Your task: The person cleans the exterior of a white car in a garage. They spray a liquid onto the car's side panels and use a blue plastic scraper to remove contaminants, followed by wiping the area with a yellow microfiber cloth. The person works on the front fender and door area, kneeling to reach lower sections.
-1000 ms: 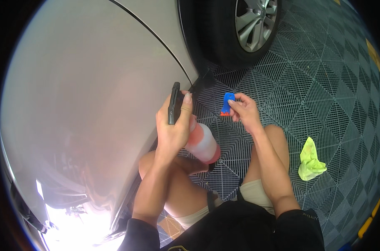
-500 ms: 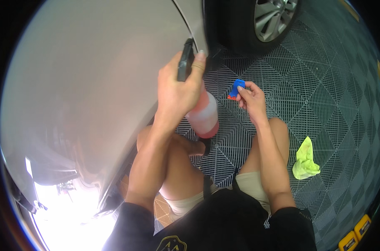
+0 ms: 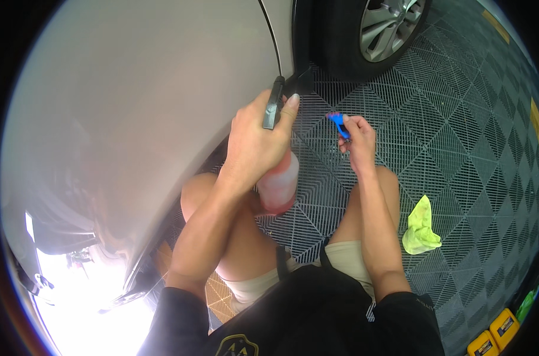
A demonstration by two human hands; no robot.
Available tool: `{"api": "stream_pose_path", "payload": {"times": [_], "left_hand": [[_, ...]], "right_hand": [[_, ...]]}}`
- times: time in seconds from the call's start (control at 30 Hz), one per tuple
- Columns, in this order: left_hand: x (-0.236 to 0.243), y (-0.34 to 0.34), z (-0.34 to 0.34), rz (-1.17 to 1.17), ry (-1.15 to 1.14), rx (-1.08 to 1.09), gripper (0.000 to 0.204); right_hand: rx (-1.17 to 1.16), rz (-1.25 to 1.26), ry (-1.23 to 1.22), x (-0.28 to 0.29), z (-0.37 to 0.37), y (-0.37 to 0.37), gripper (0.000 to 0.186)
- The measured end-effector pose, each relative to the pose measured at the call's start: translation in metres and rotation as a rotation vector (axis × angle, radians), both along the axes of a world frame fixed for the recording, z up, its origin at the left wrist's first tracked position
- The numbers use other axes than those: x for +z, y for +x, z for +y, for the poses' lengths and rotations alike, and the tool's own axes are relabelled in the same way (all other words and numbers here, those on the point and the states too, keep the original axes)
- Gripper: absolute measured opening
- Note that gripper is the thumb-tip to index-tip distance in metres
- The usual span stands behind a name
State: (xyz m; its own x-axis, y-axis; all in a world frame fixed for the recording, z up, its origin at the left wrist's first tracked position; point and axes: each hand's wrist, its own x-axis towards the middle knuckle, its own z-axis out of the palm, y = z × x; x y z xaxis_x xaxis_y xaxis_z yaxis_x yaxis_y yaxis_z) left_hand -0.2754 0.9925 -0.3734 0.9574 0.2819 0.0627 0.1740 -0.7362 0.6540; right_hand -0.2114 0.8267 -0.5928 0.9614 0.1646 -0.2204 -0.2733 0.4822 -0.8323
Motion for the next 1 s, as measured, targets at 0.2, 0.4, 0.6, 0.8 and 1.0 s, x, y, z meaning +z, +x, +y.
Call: {"api": "stream_pose_path", "payload": {"times": [0.2, 0.4, 0.6, 0.8, 1.0], "left_hand": [[0.009, -0.007, 0.004, 0.062, 0.003, 0.033, 0.038], [0.004, -0.021, 0.018, 0.102, -0.051, -0.007, 0.035], [0.006, -0.037, 0.017, -0.038, -0.146, -0.079, 0.030], [0.015, -0.040, 0.020, -0.027, -0.261, -0.042, 0.029], [0.010, -0.042, 0.029, 0.007, -0.252, -0.135, 0.028]], "right_hand": [[0.034, -0.033, -0.250, -0.014, 0.008, -0.007, 0.029], [0.128, -0.014, -0.419, -0.009, 0.009, -0.010, 0.027], [0.033, -0.198, -0.425, 0.042, 0.029, 0.004, 0.015], [-0.218, -0.460, -0.654, 0.086, 0.067, 0.012, 0.021], [-0.382, -0.493, -0.199, 0.170, 0.077, 0.049, 0.025]]}}
